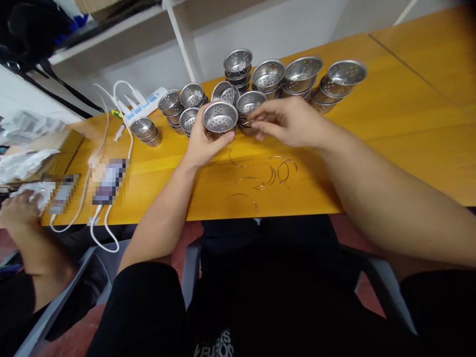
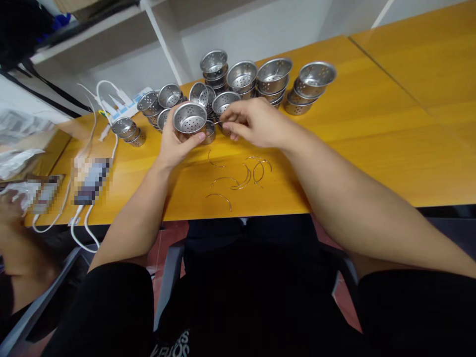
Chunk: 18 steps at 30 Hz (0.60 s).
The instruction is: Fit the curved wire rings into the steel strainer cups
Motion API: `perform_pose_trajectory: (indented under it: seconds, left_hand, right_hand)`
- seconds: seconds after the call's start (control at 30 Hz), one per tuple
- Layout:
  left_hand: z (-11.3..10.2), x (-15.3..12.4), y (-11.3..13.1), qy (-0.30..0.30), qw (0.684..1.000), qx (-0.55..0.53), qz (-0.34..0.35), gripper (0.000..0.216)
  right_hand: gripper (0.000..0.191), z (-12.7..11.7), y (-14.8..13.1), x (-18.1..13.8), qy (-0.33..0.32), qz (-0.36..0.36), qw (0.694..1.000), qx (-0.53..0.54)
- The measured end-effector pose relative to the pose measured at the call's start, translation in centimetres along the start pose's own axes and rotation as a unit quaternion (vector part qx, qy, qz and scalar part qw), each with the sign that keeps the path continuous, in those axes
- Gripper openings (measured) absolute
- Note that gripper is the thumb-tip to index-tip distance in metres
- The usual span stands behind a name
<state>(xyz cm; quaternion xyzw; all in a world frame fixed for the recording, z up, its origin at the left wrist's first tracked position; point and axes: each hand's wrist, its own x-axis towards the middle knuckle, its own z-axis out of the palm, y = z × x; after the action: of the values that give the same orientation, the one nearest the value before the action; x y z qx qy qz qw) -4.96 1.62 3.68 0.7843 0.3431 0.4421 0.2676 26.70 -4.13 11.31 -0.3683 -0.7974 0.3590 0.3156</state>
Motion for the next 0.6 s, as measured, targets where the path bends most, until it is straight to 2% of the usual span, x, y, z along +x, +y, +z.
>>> perform_pose_trajectory:
  seconds: [0.07, 0.13, 0.27, 0.47, 0.6]
  left_hand:
    - [-0.1, -0.1, -0.6, -0.006, 1.000, -0.008, 0.013, 0.129]
    - [-0.1, -0.3, -1.0, -0.010, 1.000, -0.010, 0.013, 0.130]
    - [0.6, -0.7, -1.3, -0.014, 1.000, -0.010, 0.013, 0.128]
    - [2.8, -1.2, -1.2, -0.048, 0.998, 0.010, 0.024, 0.116]
    - [3.5, -1.5, -1.2, -0.039, 0.999, 0.002, 0.026, 0.116]
  right_hand:
    - [0.061, 0.3, -0.1, 0.0, 0.034, -0.004, 0.997, 0.062]
    - [0.063, 0.5, -0.4, 0.0, 0.072, -0.003, 0.993, 0.095]
    - [0.064, 0.8, -1.1, -0.1, 0.132, 0.024, 0.988, 0.078]
    - [0.076, 1.1, -1.2, -0.1, 0.114, 0.033, 0.993, 0.011]
    - [0.079, 1.2, -0.8, 0.0, 0.103, 0.039, 0.992, -0.070]
